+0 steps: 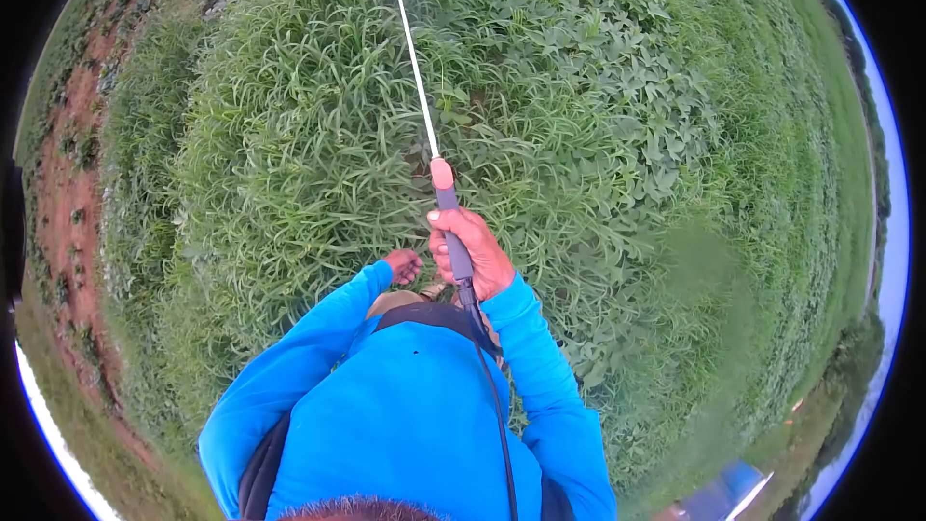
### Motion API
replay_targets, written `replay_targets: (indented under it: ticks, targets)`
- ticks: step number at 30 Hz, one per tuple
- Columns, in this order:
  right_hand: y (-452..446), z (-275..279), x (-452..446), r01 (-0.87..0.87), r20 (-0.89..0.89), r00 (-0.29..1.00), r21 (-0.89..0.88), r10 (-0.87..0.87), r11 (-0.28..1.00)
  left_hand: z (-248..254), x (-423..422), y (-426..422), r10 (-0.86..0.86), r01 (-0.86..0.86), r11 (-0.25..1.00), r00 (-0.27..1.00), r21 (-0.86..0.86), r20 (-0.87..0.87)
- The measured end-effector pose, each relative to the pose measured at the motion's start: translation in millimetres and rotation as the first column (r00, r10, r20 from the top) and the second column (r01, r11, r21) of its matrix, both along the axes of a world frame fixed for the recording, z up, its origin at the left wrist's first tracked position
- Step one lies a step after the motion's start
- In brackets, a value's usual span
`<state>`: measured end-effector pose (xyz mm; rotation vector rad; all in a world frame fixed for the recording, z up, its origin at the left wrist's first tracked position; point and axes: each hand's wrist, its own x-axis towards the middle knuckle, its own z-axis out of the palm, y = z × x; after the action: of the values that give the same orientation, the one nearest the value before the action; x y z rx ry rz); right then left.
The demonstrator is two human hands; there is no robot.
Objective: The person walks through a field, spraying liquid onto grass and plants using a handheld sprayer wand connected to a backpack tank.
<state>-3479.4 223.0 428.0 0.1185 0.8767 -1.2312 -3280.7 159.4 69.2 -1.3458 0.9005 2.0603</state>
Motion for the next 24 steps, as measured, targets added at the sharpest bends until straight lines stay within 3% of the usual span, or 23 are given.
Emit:
replay_targets:
  ticks: [7,15,20,24]
  targets:
    - [54,-10,-32,0.226,0.077,0.971,0.034,-0.228,0.974,4,-14,-6,0.006,-0.006,1.000,1.000,0.003,-0.007]
    - [111,-12,-61,0.539,-0.032,0.841,0.133,-0.540,0.832,-10,-50,-19,-0.016,0.015,1.000,0.999,0.022,0.037]
    - [112,-32,-87,0.633,-0.218,0.769,0.135,-0.601,0.762,-2,-86,-35,-0.050,0.050,0.999,0.999,-0.010,0.005]
    - [94,-45,-132,0.657,-0.166,0.749,0.062,-0.641,0.752,-2,-118,-61,-0.073,0.073,0.997,0.997,-0.008,0.004]
